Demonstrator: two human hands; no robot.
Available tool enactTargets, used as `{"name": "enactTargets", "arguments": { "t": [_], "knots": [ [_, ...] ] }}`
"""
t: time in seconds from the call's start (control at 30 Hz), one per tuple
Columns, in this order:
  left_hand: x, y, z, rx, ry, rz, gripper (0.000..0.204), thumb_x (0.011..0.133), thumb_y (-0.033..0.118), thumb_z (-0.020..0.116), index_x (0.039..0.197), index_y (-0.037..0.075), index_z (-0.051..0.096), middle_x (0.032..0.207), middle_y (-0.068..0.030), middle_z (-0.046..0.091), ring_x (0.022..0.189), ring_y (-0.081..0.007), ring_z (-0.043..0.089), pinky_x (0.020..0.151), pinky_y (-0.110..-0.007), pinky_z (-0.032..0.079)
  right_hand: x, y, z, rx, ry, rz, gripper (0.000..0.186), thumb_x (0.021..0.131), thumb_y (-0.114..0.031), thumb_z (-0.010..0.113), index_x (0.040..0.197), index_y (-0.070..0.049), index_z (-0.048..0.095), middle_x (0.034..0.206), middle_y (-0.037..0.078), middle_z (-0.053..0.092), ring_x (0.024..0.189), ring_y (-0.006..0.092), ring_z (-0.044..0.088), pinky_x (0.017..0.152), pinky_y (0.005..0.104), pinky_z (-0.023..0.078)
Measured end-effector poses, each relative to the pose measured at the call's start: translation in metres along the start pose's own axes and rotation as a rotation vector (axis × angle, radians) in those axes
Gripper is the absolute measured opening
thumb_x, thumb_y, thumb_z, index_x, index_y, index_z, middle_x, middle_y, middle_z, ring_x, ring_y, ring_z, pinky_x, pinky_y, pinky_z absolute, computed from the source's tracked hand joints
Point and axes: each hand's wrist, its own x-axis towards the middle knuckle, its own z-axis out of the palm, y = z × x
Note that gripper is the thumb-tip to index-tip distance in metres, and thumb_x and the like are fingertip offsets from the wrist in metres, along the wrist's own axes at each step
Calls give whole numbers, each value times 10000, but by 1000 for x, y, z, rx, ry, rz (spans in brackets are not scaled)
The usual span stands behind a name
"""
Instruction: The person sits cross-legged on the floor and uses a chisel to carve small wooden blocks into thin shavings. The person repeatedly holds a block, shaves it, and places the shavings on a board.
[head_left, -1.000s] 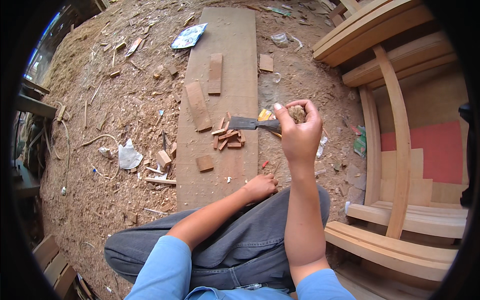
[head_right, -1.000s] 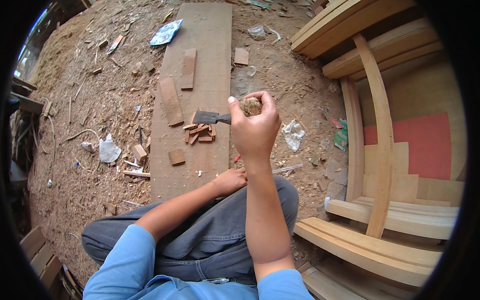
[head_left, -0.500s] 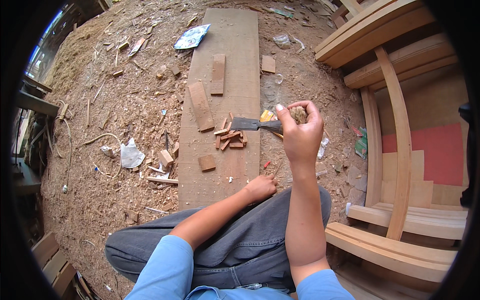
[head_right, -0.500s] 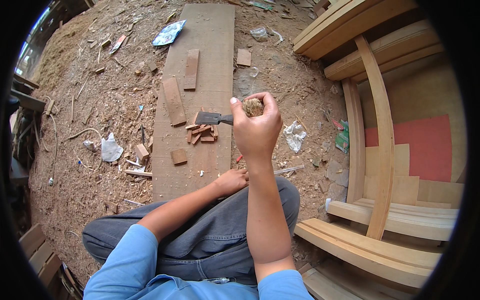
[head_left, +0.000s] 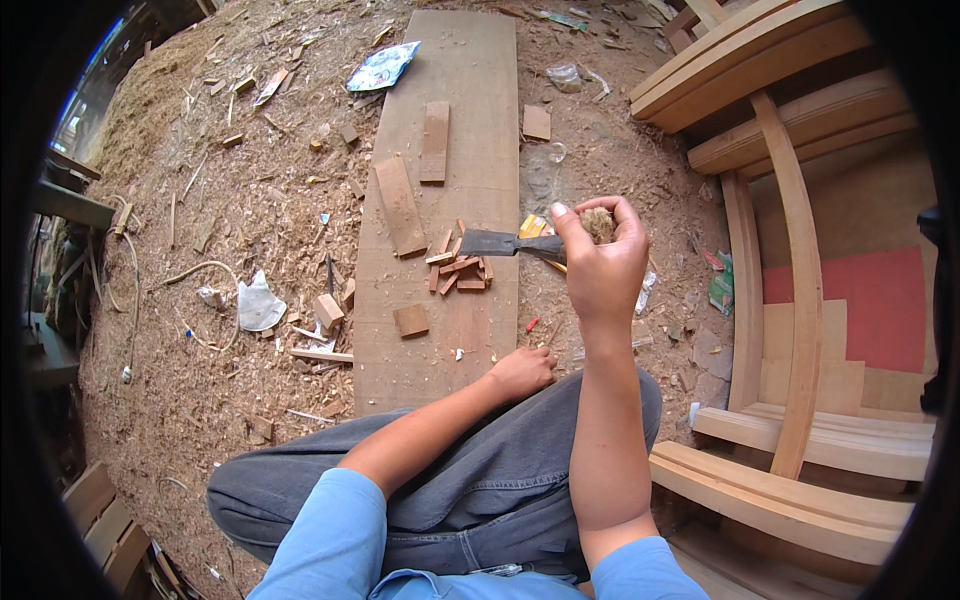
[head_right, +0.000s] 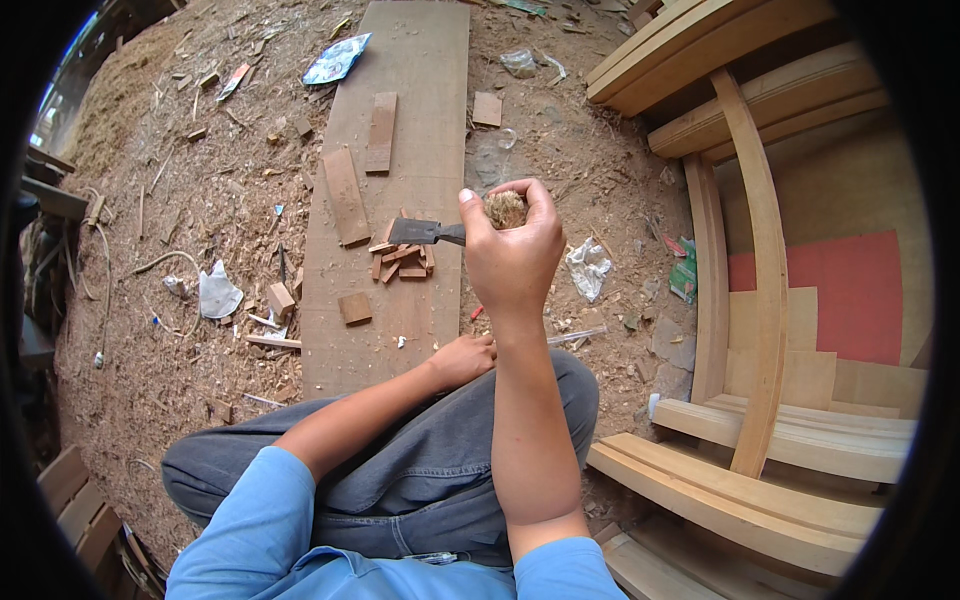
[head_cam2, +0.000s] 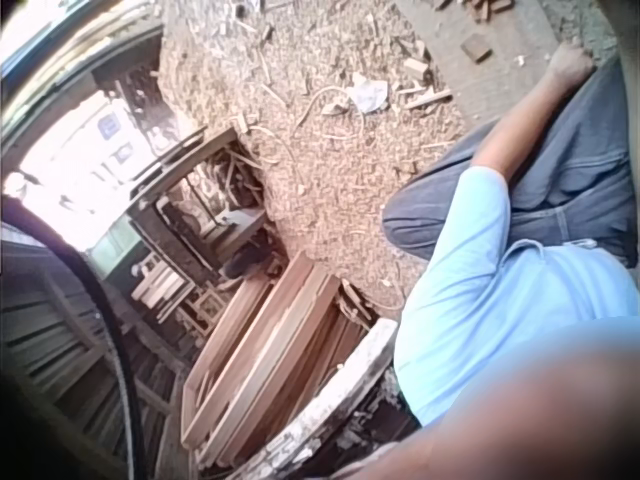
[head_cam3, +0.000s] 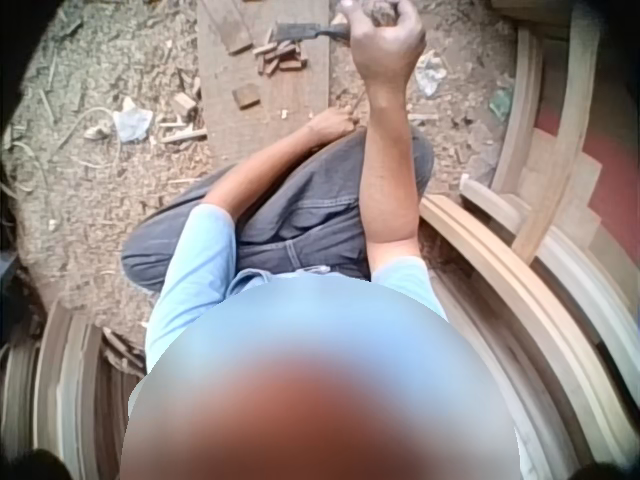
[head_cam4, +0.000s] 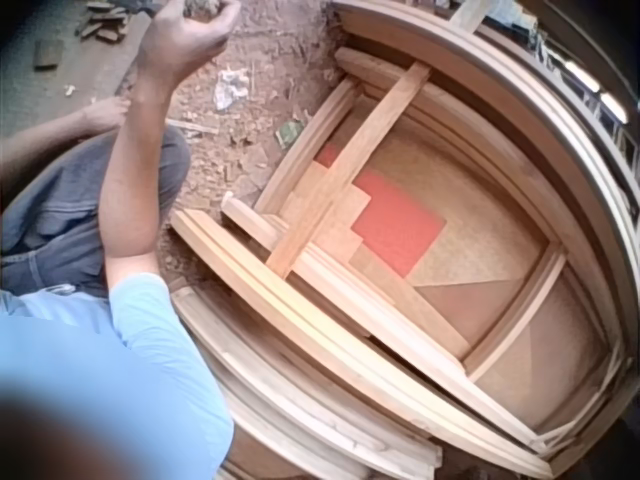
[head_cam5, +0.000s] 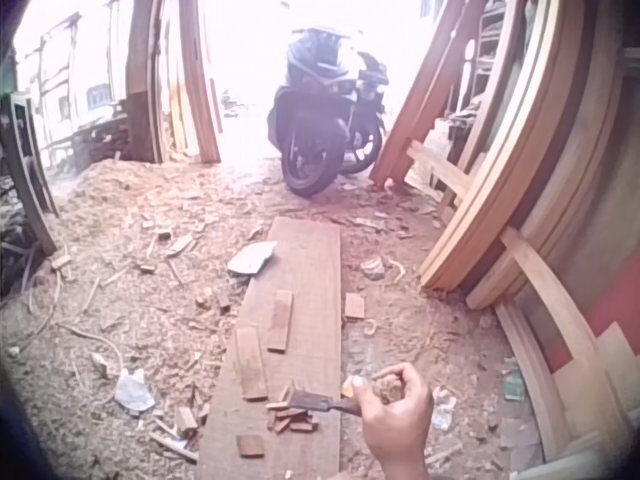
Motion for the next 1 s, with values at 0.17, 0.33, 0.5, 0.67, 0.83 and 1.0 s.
{"name": "enactTargets", "arguments": {
  "t": [0.17,0.33,0.5,0.67,0.83,1.0],
  "knots": [
    [-2,1,-8,30,-9,-16,184,849,210,584,787,103,720,953,-69,642,1022,-248,607,794,-378,559,1,2,0,11,-6,3,241,792,-174,772,845,-8,606,716,103,630,670,191,594,669,338,488],
    [-8,-1,-20,-23,-36,-58,127,813,200,632,832,108,717,956,-70,622,1029,-251,591,843,-387,540,-2,0,-3,46,-6,-19,239,799,-166,778,847,-11,602,724,90,628,670,161,578,655,323,479],
    [-7,-9,-32,11,103,-91,103,772,178,673,857,124,691,923,-42,594,1007,-237,574,790,-368,520,-5,-9,-4,124,-45,-8,220,826,-135,775,861,-8,598,766,45,615,700,101,562,646,270,467],
    [-2,-32,-47,-54,307,-184,126,738,137,696,864,135,687,909,-33,590,980,-234,573,776,-375,512,-10,-20,-3,25,-56,52,209,850,-124,766,864,-6,594,795,21,570,738,78,513,652,250,437],
    [1,-43,-48,-86,289,-183,110,739,139,696,849,131,700,907,-38,595,973,-240,575,782,-381,519,-15,-24,1,-40,-61,26,198,853,-126,768,873,-14,605,826,17,558,821,85,469,748,249,393],
    [6,-34,-35,-150,249,-99,65,742,172,678,775,130,715,901,-39,604,991,-242,579,829,-390,516,-18,-25,8,-99,-97,16,174,859,-107,757,875,-18,608,829,14,574,817,88,477,751,245,394]
  ]
}}
